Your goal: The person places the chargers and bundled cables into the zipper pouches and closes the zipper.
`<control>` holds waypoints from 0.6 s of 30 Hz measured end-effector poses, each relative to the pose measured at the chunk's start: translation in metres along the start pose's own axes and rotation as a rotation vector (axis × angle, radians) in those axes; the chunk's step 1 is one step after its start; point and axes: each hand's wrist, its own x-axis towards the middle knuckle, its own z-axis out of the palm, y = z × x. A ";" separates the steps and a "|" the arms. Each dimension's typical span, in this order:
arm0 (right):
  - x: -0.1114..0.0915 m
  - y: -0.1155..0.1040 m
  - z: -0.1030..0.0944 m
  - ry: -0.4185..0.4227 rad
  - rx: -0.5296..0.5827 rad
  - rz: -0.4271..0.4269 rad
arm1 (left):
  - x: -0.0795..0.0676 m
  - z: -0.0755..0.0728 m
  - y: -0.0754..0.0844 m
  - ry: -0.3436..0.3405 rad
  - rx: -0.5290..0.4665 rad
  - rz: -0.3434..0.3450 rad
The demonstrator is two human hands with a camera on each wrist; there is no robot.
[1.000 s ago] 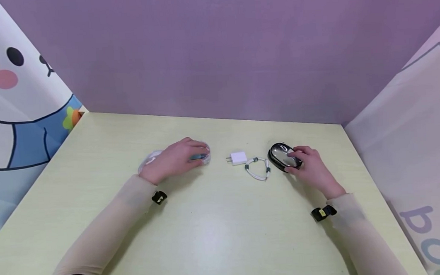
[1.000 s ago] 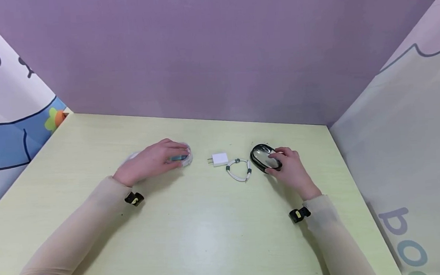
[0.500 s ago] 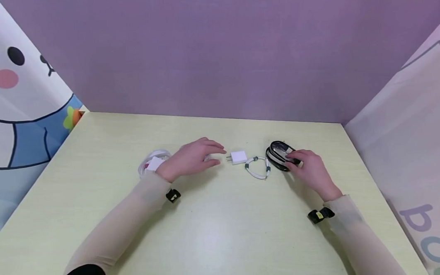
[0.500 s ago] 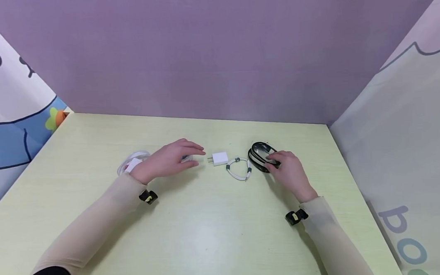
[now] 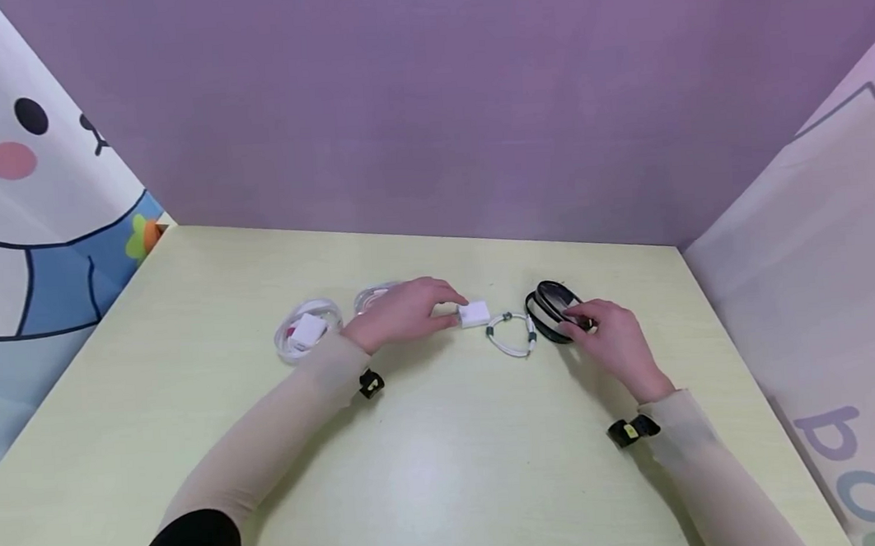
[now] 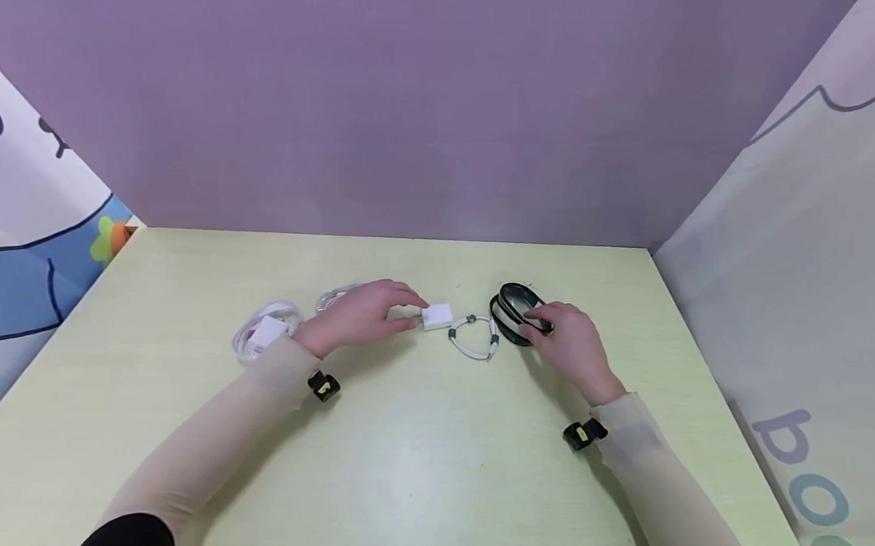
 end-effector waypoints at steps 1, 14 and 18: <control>0.000 -0.001 0.000 0.000 0.001 0.001 | 0.002 0.001 0.000 0.002 -0.001 -0.019; 0.000 -0.001 0.000 0.021 0.017 0.014 | 0.030 0.024 0.001 0.005 -0.076 -0.222; -0.001 0.000 0.001 0.025 0.033 0.013 | 0.033 0.028 0.004 -0.013 -0.105 -0.251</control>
